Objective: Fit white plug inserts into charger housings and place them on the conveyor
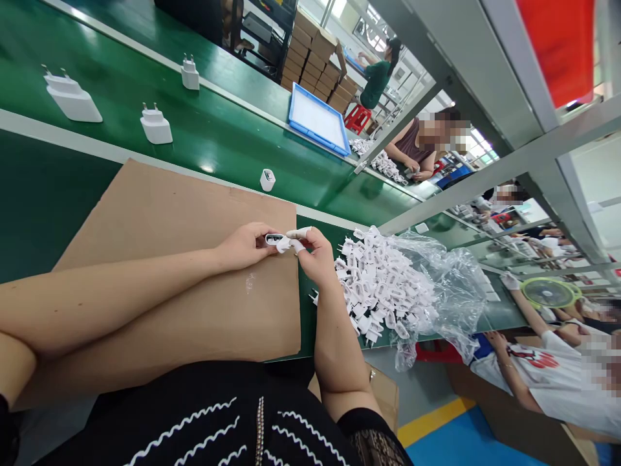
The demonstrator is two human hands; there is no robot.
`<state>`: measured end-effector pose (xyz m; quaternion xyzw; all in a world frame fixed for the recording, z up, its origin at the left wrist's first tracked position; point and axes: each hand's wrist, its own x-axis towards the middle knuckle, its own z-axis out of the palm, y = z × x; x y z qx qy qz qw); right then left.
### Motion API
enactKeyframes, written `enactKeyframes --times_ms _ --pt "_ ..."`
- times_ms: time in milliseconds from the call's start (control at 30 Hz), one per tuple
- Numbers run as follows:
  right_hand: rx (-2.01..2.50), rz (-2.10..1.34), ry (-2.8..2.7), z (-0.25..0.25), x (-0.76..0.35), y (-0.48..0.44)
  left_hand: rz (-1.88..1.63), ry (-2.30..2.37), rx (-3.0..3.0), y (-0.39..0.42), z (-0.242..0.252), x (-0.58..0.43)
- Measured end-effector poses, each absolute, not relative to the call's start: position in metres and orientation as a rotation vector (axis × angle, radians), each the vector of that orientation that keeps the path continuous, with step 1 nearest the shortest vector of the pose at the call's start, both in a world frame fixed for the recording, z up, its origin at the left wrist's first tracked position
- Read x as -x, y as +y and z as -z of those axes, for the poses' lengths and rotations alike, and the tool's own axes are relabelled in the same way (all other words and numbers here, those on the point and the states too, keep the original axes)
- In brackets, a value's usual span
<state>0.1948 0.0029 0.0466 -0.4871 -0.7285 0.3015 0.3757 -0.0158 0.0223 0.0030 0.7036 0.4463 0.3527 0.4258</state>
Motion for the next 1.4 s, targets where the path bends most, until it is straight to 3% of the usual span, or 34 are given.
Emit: enactKeyframes --times_ms 233,400,1033,1400 --pt "1.16 -0.854 -1.954 -0.048 -0.197 0.001 -0.903 1.075 -1.805 0.024 -0.001 0.017" --pt "1.299 -0.573 -1.874 -0.051 -0.193 0.003 -0.886 1.149 -1.712 0.021 -0.001 0.016" --pt "1.246 -0.075 -2.344 -0.046 -0.171 0.008 -0.951 1.106 -1.681 0.024 0.002 0.019" --pt "1.187 -0.127 -2.302 -0.039 -0.174 0.013 -0.939 1.123 -1.725 0.023 -0.001 0.018"
